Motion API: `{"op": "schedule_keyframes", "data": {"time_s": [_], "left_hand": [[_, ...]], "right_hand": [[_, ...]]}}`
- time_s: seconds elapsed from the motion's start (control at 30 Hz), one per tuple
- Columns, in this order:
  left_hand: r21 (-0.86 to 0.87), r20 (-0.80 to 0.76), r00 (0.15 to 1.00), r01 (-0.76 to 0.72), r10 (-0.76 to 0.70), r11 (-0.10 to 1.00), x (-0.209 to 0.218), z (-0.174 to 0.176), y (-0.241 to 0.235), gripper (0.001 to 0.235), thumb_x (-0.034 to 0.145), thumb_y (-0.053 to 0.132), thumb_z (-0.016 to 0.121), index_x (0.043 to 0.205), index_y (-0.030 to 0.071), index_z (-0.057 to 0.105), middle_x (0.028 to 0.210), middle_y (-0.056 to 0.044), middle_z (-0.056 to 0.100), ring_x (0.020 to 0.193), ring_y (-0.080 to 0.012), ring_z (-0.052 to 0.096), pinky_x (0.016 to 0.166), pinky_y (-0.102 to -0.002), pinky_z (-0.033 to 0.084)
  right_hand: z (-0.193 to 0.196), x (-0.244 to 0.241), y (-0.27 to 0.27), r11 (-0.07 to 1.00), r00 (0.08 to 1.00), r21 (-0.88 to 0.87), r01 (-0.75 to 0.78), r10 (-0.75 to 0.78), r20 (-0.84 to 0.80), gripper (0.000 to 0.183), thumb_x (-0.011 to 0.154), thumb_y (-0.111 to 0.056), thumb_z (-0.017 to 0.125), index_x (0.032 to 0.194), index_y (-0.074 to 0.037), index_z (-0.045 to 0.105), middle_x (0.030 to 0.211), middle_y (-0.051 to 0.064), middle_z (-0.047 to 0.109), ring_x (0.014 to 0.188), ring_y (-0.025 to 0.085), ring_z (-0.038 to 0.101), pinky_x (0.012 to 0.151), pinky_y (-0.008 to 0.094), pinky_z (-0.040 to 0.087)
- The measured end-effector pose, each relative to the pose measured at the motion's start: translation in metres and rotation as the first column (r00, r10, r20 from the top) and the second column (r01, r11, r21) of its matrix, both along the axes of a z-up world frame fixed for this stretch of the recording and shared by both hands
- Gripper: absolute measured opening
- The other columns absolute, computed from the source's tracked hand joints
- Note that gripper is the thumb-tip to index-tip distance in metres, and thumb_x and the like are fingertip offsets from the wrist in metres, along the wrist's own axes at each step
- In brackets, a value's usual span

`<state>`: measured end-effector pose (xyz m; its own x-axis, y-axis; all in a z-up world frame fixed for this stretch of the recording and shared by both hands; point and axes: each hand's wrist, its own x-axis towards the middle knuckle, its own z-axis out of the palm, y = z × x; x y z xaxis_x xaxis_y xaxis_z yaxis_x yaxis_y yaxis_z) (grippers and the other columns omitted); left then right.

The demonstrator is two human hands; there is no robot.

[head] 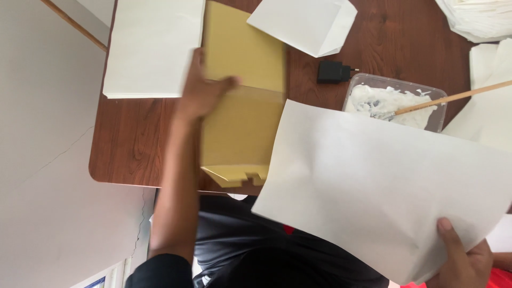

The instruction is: Folding a white paper sheet over a gold cardboard template and applying glue to the edges with a brush.

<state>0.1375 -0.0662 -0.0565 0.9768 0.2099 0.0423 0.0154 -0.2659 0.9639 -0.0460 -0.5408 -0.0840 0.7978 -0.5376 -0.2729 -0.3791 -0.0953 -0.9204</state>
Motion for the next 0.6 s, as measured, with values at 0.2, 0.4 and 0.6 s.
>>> {"op": "schedule_keyframes", "data": {"time_s": [0.2,0.4,0.6], "left_hand": [[0.285,-0.158,0.914,-0.32,0.374,0.904,-0.08,0.098,0.086,0.068,0.079,0.036,0.083,0.133,0.018,0.045,0.126,0.002,0.07,0.108,-0.0132,0.07,0.088,-0.033,0.058],[0.198,0.274,0.928,-0.312,0.254,0.929,-0.173,0.11,0.141,0.046,0.118,0.017,0.06,0.157,0.003,0.04,0.16,-0.014,0.05,0.15,-0.0268,0.054,0.128,-0.038,0.048],[-0.045,0.345,0.918,-0.193,0.197,0.98,-0.169,0.055,0.059,0.059,0.102,0.003,0.065,0.154,0.011,0.037,0.156,-0.009,0.047,0.14,-0.02,0.05,0.119,-0.037,0.046]], "right_hand": [[0.022,0.011,0.045,0.989,0.999,0.145,-0.021,0.028,-0.044,0.036,0.098,-0.022,0.066,0.13,-0.007,0.063,0.124,0.005,0.069,0.111,0.017,0.066,0.091,0.029,0.054],[0.019,0.033,0.109,0.969,0.962,0.093,-0.228,0.239,-0.134,0.031,0.091,-0.022,0.073,0.112,0.0,0.071,0.106,0.011,0.074,0.095,0.019,0.066,0.076,0.033,0.051],[0.047,0.068,0.177,0.832,0.83,0.053,-0.552,0.554,-0.064,0.057,0.086,-0.038,0.066,0.135,-0.011,0.059,0.122,0.005,0.072,0.111,0.018,0.069,0.091,0.033,0.054]]}}
